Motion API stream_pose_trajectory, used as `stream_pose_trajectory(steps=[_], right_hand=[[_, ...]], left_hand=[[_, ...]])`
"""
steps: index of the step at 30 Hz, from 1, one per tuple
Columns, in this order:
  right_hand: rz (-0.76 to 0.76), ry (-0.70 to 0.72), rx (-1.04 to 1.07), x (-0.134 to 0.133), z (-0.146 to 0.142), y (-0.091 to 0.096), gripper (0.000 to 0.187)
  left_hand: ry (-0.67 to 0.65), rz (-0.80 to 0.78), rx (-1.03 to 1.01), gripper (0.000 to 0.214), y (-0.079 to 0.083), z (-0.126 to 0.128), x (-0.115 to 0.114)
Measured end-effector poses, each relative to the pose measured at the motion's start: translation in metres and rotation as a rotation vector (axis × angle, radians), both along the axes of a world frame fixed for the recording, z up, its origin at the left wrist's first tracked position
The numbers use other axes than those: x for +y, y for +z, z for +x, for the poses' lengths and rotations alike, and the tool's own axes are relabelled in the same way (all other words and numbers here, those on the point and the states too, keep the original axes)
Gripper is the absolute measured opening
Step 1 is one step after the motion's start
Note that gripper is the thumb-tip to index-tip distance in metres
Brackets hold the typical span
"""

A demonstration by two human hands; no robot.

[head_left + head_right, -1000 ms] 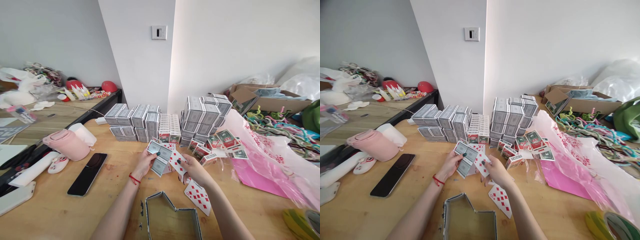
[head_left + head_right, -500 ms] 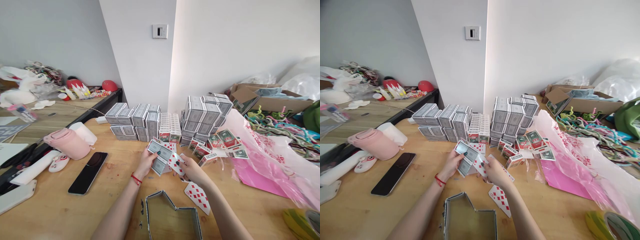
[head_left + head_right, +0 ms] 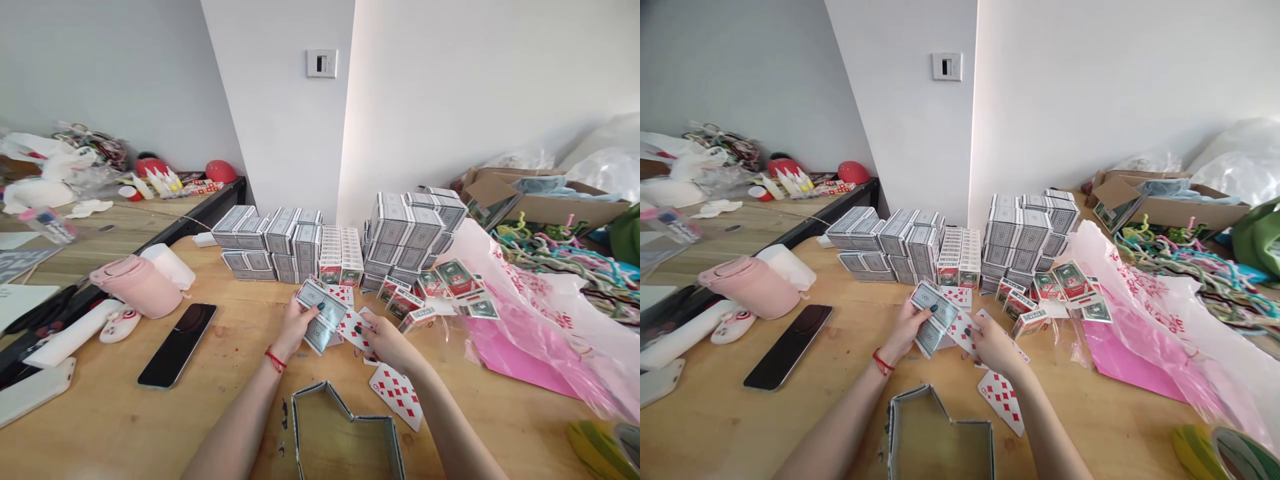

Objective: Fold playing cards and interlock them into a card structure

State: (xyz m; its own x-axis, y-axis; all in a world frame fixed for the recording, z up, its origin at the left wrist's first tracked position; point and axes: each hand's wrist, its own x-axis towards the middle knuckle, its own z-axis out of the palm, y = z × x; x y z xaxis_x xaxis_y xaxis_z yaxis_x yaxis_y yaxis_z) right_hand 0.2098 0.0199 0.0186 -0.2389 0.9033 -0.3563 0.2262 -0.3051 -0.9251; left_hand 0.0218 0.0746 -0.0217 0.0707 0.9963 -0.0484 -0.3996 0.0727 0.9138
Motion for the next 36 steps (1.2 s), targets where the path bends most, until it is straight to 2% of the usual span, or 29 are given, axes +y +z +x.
stream_pose_trajectory(steps=[20,30,36], right_hand=[[0.021,-0.095,-0.071,0.001,-0.010,-0.005,0.006],[0.013,-0.059,0.040,0.002,-0.001,-0.001,0.011],[0.048,-0.075,-0.077,0.002,-0.004,-0.007,0.006]], left_hand=[[-0.048,0.031,0.057,0.042,0.006,0.002,-0.005],[-0.052,0.019,0.010,0.044,0.006,0.005,-0.006],[-0.034,0.025,0.046,0.042,0.004,0.005,-0.005]])
